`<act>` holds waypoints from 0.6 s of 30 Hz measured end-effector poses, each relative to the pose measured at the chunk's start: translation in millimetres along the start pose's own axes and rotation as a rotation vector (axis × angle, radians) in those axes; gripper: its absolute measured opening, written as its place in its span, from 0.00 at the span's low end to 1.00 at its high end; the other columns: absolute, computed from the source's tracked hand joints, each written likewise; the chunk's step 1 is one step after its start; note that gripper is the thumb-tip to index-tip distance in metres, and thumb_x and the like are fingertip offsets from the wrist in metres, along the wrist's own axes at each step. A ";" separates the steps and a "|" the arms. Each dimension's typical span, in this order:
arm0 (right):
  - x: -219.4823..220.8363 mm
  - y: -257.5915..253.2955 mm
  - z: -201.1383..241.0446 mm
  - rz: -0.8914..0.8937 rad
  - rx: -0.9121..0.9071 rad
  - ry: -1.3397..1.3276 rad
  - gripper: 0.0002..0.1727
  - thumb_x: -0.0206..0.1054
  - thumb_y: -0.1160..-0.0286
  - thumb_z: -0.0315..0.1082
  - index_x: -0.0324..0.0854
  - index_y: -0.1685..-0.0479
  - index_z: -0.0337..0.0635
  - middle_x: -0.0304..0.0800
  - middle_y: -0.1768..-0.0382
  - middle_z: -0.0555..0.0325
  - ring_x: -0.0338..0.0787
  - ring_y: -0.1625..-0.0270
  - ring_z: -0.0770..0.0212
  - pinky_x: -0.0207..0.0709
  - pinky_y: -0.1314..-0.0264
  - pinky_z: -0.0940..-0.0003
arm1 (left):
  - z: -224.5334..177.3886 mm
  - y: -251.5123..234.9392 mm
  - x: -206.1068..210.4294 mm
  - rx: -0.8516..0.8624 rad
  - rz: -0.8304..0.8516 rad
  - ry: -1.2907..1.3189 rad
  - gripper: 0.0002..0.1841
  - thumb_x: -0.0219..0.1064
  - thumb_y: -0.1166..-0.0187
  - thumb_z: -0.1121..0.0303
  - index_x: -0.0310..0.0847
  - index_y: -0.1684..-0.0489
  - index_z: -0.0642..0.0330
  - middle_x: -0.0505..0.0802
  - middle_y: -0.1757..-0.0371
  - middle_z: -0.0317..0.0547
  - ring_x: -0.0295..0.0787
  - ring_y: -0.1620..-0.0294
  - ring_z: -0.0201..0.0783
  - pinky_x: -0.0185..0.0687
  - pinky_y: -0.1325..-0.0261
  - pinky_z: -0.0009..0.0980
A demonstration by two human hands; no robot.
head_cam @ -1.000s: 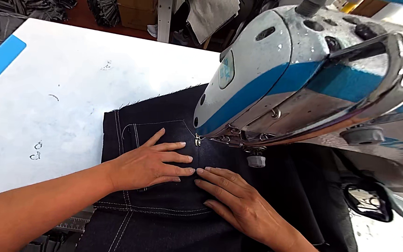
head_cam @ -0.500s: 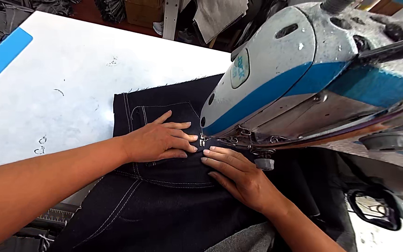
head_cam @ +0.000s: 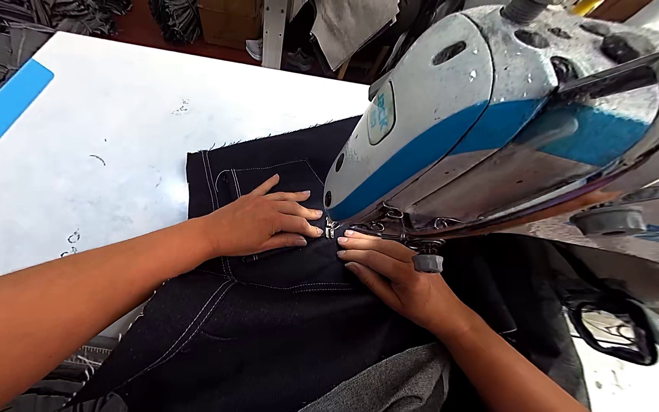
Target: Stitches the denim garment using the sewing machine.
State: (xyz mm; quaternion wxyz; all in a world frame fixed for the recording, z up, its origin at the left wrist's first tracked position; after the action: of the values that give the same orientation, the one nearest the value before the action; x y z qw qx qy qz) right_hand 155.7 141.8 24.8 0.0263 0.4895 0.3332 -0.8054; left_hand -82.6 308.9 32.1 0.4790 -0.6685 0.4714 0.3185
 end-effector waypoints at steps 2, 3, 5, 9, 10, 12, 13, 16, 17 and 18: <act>0.3 0.1 -1.4 -0.009 0.017 0.006 0.15 0.61 0.15 0.37 0.93 0.51 0.40 0.96 0.43 0.52 0.90 0.31 0.57 0.80 0.25 0.65 | 2.1 -1.6 -1.1 0.000 0.007 0.001 0.19 0.55 0.11 0.53 0.91 0.37 0.46 0.91 0.31 0.39 0.76 0.17 0.50 0.49 0.14 0.70; 0.5 0.1 -2.1 -0.009 0.026 0.010 0.16 0.61 0.15 0.38 0.93 0.51 0.40 0.96 0.43 0.52 0.91 0.32 0.58 0.80 0.26 0.65 | 2.9 -2.2 -1.8 0.002 0.010 0.000 0.19 0.55 0.11 0.53 0.91 0.37 0.47 0.91 0.31 0.39 0.76 0.17 0.50 0.49 0.14 0.70; 1.7 0.4 -3.6 -0.013 0.039 0.015 0.16 0.61 0.15 0.38 0.94 0.51 0.41 0.96 0.44 0.52 0.92 0.33 0.58 0.81 0.27 0.66 | 3.8 -2.8 -2.4 -0.001 0.011 -0.001 0.20 0.55 0.11 0.53 0.91 0.37 0.46 0.91 0.30 0.38 0.76 0.17 0.50 0.49 0.14 0.70; 3.0 1.5 -4.2 -0.015 0.041 0.015 0.16 0.60 0.15 0.38 0.94 0.51 0.41 0.97 0.44 0.53 0.91 0.33 0.59 0.81 0.27 0.66 | 3.1 -3.0 -3.3 -0.005 0.017 0.002 0.19 0.55 0.12 0.53 0.91 0.37 0.46 0.91 0.30 0.38 0.76 0.17 0.50 0.49 0.14 0.70; 2.9 1.3 -3.9 -0.015 0.039 0.018 0.16 0.60 0.15 0.38 0.94 0.52 0.41 0.97 0.44 0.53 0.91 0.33 0.59 0.81 0.27 0.66 | 3.0 -2.9 -3.3 -0.004 0.017 0.001 0.19 0.55 0.12 0.53 0.91 0.37 0.46 0.91 0.30 0.38 0.76 0.17 0.50 0.49 0.14 0.70; 2.9 0.5 -3.9 -0.015 0.032 0.009 0.16 0.61 0.15 0.38 0.94 0.52 0.41 0.96 0.44 0.53 0.91 0.32 0.58 0.80 0.27 0.66 | 3.0 -2.6 -2.9 0.002 0.011 -0.011 0.19 0.55 0.11 0.52 0.91 0.37 0.46 0.91 0.30 0.38 0.76 0.17 0.50 0.50 0.15 0.70; 3.4 -0.2 -4.4 -0.017 0.025 -0.003 0.16 0.61 0.15 0.38 0.94 0.53 0.40 0.96 0.45 0.52 0.91 0.32 0.58 0.80 0.26 0.66 | 3.3 -2.4 -2.5 0.005 0.009 -0.018 0.20 0.55 0.11 0.52 0.91 0.37 0.46 0.91 0.30 0.37 0.76 0.17 0.49 0.50 0.15 0.70; -2.3 -0.9 -0.4 -0.026 0.025 0.022 0.15 0.62 0.16 0.38 0.94 0.53 0.40 0.97 0.45 0.53 0.92 0.33 0.58 0.80 0.27 0.67 | 3.4 -1.8 -1.4 0.010 0.006 -0.035 0.20 0.54 0.11 0.52 0.90 0.36 0.45 0.90 0.28 0.37 0.75 0.16 0.49 0.51 0.15 0.69; -11.5 1.6 9.1 -0.029 0.042 0.088 0.15 0.62 0.16 0.38 0.94 0.52 0.41 0.96 0.44 0.53 0.92 0.33 0.57 0.81 0.28 0.65 | 3.0 -1.4 -1.2 0.011 0.005 -0.034 0.20 0.54 0.11 0.52 0.90 0.36 0.46 0.90 0.28 0.37 0.74 0.16 0.50 0.51 0.15 0.69; -25.6 7.6 25.2 -0.041 0.088 0.186 0.16 0.62 0.15 0.40 0.94 0.51 0.42 0.95 0.43 0.52 0.91 0.33 0.55 0.80 0.26 0.60 | 2.9 -1.3 -1.5 0.008 0.005 -0.034 0.20 0.54 0.11 0.52 0.90 0.36 0.46 0.90 0.28 0.37 0.74 0.16 0.49 0.51 0.15 0.69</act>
State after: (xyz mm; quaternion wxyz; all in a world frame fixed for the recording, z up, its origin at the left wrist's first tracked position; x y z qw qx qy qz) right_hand 152.3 114.4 49.1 -0.0428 0.5557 0.3084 -0.7709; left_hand -81.8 312.2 32.9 0.4890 -0.6597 0.4661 0.3292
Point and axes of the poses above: each hand's wrist, its own y-axis away from the middle knuckle, its own x-axis out of the palm, z = x × y, the point moved 1 cm from there along -y, towards the middle knuckle
